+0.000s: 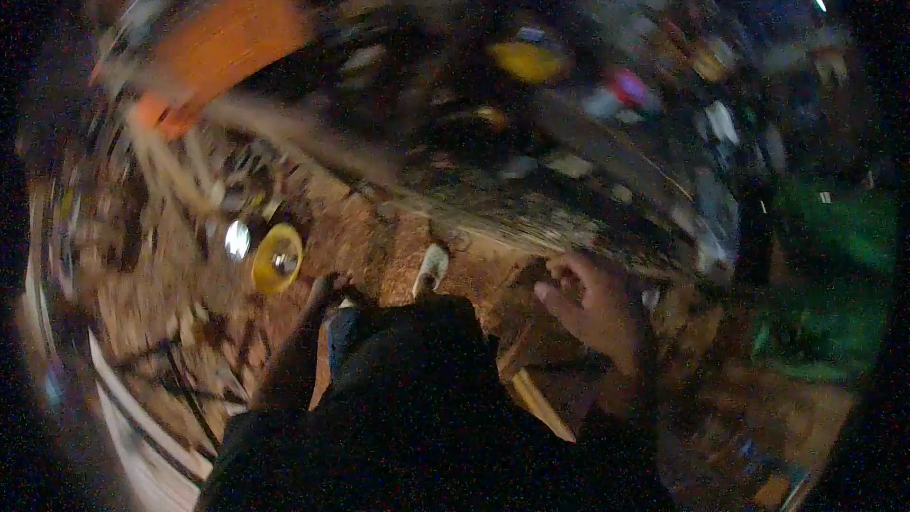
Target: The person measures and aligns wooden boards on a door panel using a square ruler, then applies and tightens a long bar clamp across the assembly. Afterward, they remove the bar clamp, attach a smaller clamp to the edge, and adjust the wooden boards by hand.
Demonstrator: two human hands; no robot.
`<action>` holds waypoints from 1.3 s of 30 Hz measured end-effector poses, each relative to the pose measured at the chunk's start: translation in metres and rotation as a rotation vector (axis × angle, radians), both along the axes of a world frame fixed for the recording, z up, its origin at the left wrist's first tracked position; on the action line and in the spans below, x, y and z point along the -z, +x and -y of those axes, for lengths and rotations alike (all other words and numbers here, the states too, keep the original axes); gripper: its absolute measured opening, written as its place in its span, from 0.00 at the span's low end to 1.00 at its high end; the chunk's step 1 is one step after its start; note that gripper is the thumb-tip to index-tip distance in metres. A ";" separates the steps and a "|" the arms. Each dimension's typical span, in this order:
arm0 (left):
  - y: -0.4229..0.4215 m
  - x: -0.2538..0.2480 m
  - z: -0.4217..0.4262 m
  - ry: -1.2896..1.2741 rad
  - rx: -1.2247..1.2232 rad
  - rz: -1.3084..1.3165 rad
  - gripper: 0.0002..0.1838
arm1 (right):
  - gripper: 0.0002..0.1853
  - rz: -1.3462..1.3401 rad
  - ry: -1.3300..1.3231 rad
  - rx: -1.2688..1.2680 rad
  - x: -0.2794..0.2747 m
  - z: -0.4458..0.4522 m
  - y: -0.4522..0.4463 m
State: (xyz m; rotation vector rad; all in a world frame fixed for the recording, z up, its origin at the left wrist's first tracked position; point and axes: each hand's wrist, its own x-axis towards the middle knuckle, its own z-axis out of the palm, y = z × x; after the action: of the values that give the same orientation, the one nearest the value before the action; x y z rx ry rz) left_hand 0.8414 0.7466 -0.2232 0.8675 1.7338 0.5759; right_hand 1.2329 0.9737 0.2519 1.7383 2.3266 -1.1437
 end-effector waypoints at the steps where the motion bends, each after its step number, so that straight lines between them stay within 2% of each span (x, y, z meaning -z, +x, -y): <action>1: -0.006 0.010 0.009 0.058 -0.052 0.023 0.18 | 0.22 0.094 -0.126 -0.087 0.015 0.004 -0.013; 4: -0.021 -0.058 0.034 0.034 -0.175 -0.184 0.22 | 0.21 0.346 0.027 -0.438 0.086 0.033 -0.050; 5: -0.035 -0.074 0.051 0.018 -0.225 -0.212 0.23 | 0.22 0.376 -0.022 -0.502 0.093 0.042 -0.083; 7: -0.062 -0.064 0.110 0.047 -0.276 -0.234 0.25 | 0.23 0.451 -0.108 -0.612 0.110 0.071 -0.143; 10: -0.099 -0.066 0.212 -0.117 -0.478 -0.173 0.26 | 0.24 0.342 0.044 -0.778 0.111 0.123 -0.244; 12: -0.123 -0.019 0.295 -0.317 -0.547 -0.120 0.26 | 0.27 0.358 0.028 -0.883 0.098 0.153 -0.318; 14: -0.129 -0.005 0.392 -0.323 -0.846 -0.116 0.25 | 0.28 0.355 0.031 -0.948 0.084 0.190 -0.376; 16: -0.123 0.035 0.484 -0.421 -1.153 -0.025 0.23 | 0.27 0.291 0.061 -0.968 0.077 0.218 -0.416; 18: -0.114 0.056 0.557 -0.361 -1.278 -0.108 0.20 | 0.25 0.270 0.097 -1.080 0.080 0.238 -0.449; 21: -0.119 -0.007 0.571 -0.643 -1.270 -0.201 0.18 | 0.25 0.357 0.091 -1.229 0.077 0.261 -0.500; 23: -0.122 -0.027 0.560 -0.551 -1.392 -0.057 0.18 | 0.25 0.366 0.115 -1.367 0.082 0.272 -0.537; 25: -0.129 -0.020 0.549 -0.292 -1.428 -0.211 0.18 | 0.25 0.266 0.181 -1.549 0.093 0.279 -0.575; 26: -0.145 -0.024 0.538 -0.195 -1.487 -0.102 0.20 | 0.25 0.299 0.155 -1.523 0.089 0.297 -0.604; 27: -0.161 -0.026 0.526 -0.094 -1.471 -0.206 0.18 | 0.25 0.335 0.125 -1.493 0.081 0.316 -0.630; 28: -0.189 -0.064 0.515 0.012 -1.474 -0.160 0.17 | 0.25 0.376 0.094 -1.461 0.078 0.332 -0.654; 29: -0.219 -0.119 0.510 0.117 -1.471 -0.106 0.17 | 0.26 0.351 0.138 -1.590 0.090 0.328 -0.680; 32: -0.289 -0.176 0.531 0.299 -1.554 -0.246 0.16 | 0.27 0.337 0.216 -1.709 0.090 0.382 -0.765; 35: -0.342 -0.223 0.582 0.378 -1.753 -0.579 0.14 | 0.24 0.330 0.383 -1.851 0.093 0.453 -0.852; 38: -0.370 -0.220 0.642 0.436 -2.070 -0.412 0.12 | 0.24 0.096 0.375 -2.062 0.095 0.521 -0.924; 39: -0.371 -0.221 0.661 0.364 -2.135 -0.468 0.11 | 0.25 0.103 0.391 -2.073 0.087 0.546 -0.941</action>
State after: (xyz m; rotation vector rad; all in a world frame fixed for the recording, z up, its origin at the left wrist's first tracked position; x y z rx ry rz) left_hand 0.4703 0.0856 -0.0020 -1.1957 2.4685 2.1203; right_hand 0.2917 0.4274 0.1648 -0.9355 2.4415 -0.0760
